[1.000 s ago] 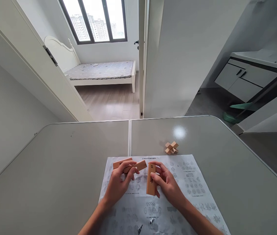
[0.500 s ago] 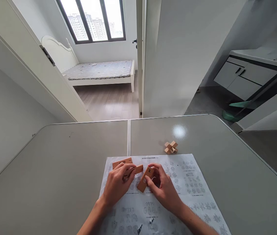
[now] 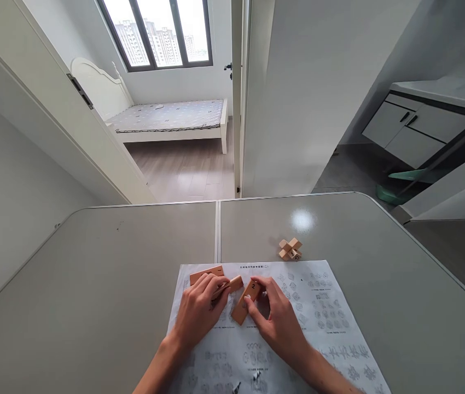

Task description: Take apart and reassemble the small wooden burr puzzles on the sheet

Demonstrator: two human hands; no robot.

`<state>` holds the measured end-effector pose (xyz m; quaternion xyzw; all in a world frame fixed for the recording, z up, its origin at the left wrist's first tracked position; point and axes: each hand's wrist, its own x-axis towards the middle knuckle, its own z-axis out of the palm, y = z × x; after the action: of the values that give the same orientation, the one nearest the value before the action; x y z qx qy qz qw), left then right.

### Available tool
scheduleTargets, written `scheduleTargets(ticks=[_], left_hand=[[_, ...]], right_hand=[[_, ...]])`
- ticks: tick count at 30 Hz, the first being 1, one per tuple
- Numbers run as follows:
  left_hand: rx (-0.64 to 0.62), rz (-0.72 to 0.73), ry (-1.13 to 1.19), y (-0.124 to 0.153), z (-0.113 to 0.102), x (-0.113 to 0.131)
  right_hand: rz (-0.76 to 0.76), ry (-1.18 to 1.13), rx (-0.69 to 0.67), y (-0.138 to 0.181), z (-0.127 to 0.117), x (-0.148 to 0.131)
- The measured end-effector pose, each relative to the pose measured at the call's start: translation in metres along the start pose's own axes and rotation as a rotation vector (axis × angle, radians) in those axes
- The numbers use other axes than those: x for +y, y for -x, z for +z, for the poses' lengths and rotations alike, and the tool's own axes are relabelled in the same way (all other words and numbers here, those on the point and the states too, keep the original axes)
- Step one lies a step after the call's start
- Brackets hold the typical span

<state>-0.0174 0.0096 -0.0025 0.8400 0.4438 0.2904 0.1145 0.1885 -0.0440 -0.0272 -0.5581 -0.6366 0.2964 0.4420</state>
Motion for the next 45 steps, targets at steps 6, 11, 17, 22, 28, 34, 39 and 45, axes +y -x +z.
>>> scheduleTargets(ticks=[6, 11, 17, 22, 28, 34, 39, 45], left_hand=[[0.005, 0.019, -0.018, 0.001, 0.002, -0.002], [0.005, 0.040, -0.039, 0.001, 0.002, -0.001], [0.013, 0.054, -0.023, -0.001, 0.001, 0.002], [-0.016, 0.139, 0.020, -0.003, -0.003, 0.010], [-0.164, 0.148, 0.061, -0.004, -0.010, 0.018], [-0.155, 0.120, 0.069, -0.001, -0.006, 0.015], [-0.156, 0.121, 0.023, 0.000, -0.006, 0.014], [-0.104, 0.049, -0.026, 0.000, -0.005, 0.008]], right_hand=[[-0.048, 0.162, 0.021, 0.000, 0.001, 0.000], [-0.088, 0.348, 0.032, 0.001, 0.003, 0.004], [-0.085, 0.418, 0.035, 0.000, 0.003, 0.003], [-0.090, 0.445, 0.024, 0.000, 0.003, 0.002], [-0.100, 0.439, 0.022, 0.000, 0.002, 0.002], [-0.099, 0.410, 0.013, -0.002, 0.001, 0.001], [-0.108, 0.302, -0.024, -0.004, -0.004, -0.001], [-0.117, 0.221, -0.055, -0.005, -0.007, 0.001]])
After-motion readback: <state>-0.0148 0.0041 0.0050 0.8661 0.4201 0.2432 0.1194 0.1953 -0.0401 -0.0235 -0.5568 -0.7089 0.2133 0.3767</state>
